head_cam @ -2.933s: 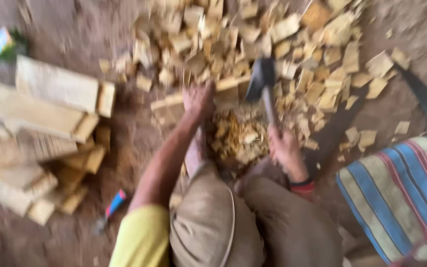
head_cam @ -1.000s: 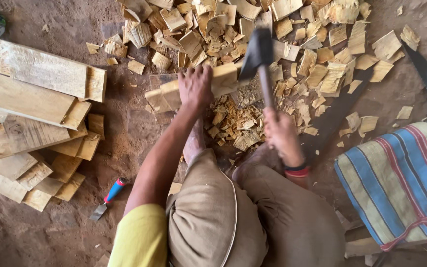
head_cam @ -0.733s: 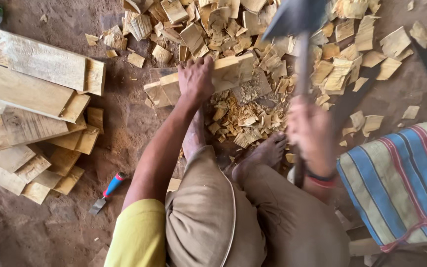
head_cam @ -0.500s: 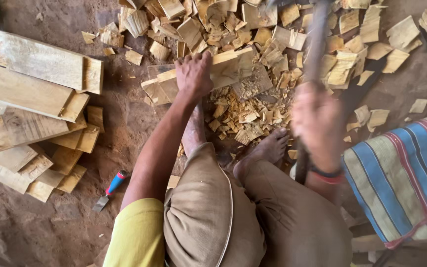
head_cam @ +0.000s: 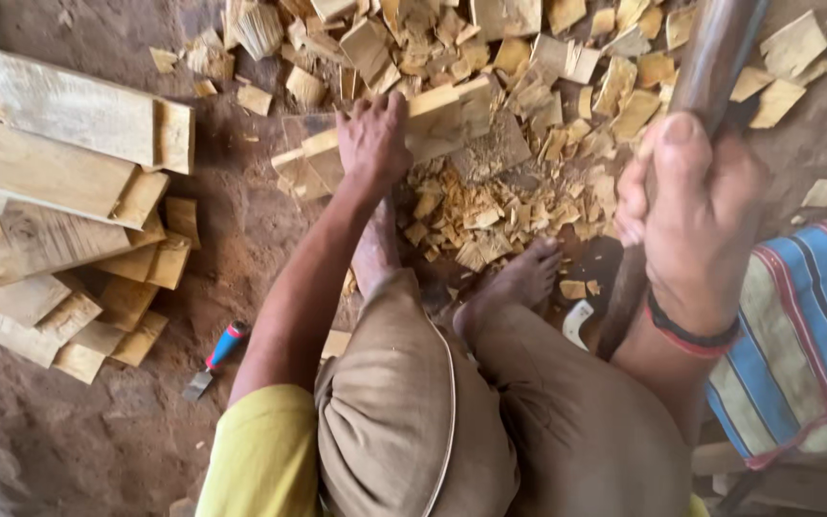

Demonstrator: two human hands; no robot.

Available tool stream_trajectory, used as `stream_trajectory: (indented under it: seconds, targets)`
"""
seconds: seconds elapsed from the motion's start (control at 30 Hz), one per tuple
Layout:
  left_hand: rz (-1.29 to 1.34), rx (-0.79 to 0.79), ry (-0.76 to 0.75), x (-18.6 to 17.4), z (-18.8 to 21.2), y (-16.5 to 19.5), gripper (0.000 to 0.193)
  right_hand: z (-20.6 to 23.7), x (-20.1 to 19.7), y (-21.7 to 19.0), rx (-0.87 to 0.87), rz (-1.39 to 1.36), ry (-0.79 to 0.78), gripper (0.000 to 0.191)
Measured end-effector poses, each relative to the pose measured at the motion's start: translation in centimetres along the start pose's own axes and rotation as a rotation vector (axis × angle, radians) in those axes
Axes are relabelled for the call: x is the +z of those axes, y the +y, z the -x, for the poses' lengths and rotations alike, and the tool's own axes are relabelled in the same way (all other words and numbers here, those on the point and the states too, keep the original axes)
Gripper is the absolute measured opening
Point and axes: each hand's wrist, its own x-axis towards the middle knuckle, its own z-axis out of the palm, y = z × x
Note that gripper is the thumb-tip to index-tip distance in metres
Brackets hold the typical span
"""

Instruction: The person sits on the floor and uses a hammer to strike a piece of wood held against a larger block, splitting it into smaller pieces. Wood chips accumulate on the floor as the person continues to split the wood repeatedly.

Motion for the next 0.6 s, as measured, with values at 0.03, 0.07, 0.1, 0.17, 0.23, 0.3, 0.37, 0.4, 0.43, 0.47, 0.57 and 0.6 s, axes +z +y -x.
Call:
stream_trajectory:
  seconds: [0.03, 0.07, 0.1, 0.17, 0.23, 0.3, 0.37, 0.4, 0.43, 0.47, 0.57, 0.6]
  targets:
    - [-0.004, 0.001, -0.003, 0.2, 0.0, 0.0, 0.064, -0.1, 0.5, 0.0, -0.027, 0.022, 0.0, 0.023]
    - [-0.009, 0.008, -0.002, 0.3, -0.2, -0.1, 0.065, -0.4, 1.2, 0.4, 0.013, 0.049, -0.066, 0.026]
    - [-0.004, 0.001, -0.027, 0.4, -0.3, -0.2, 0.067, -0.8, 2.1, 1.2, 0.043, 0.075, -0.13, 0.031]
    - [0.01, -0.029, -0.072, 0.5, -0.6, -0.4, 0.072, -1.3, 4.5, 4.0, 0.159, 0.528, -0.115, 0.04]
    - [-0.039, -0.014, -0.082, 0.6, -0.5, -0.5, 0.072, -1.6, 5.8, 6.3, 0.423, 0.2, -0.218, 0.023]
    - [-0.047, 0.005, -0.012, 0.4, -0.3, -0.4, 0.071, -1.7, 5.5, 7.2, 0.396, 0.223, -0.163, 0.028]
    - [-0.014, 0.056, 0.061, 0.4, 0.4, -0.1, 0.068, -1.3, 3.7, 6.4, 0.409, 0.127, -0.115, 0.027]
    - [-0.005, 0.064, 0.086, 0.2, 0.2, -0.1, 0.073, -1.3, 2.7, 5.5, 0.378, 0.01, -0.106, 0.024]
    - [0.014, 0.052, 0.093, 0.2, 0.5, 0.1, 0.077, -1.6, 1.6, 4.4, 0.298, 0.038, -0.034, 0.025]
    - [0.047, 0.024, 0.055, 0.2, 0.7, 0.2, 0.082, -1.3, 0.6, 3.2, 0.265, 0.08, 0.032, 0.028]
    - [0.034, 0.005, 0.051, 0.5, 0.4, 0.2, 0.095, -0.8, -1.7, 0.2, -0.04, 0.069, 0.022, 0.032]
    - [0.04, -0.004, 0.031, 0.5, -0.2, 0.1, 0.084, -0.9, -2.0, -0.3, -0.143, 0.074, -0.007, 0.035]
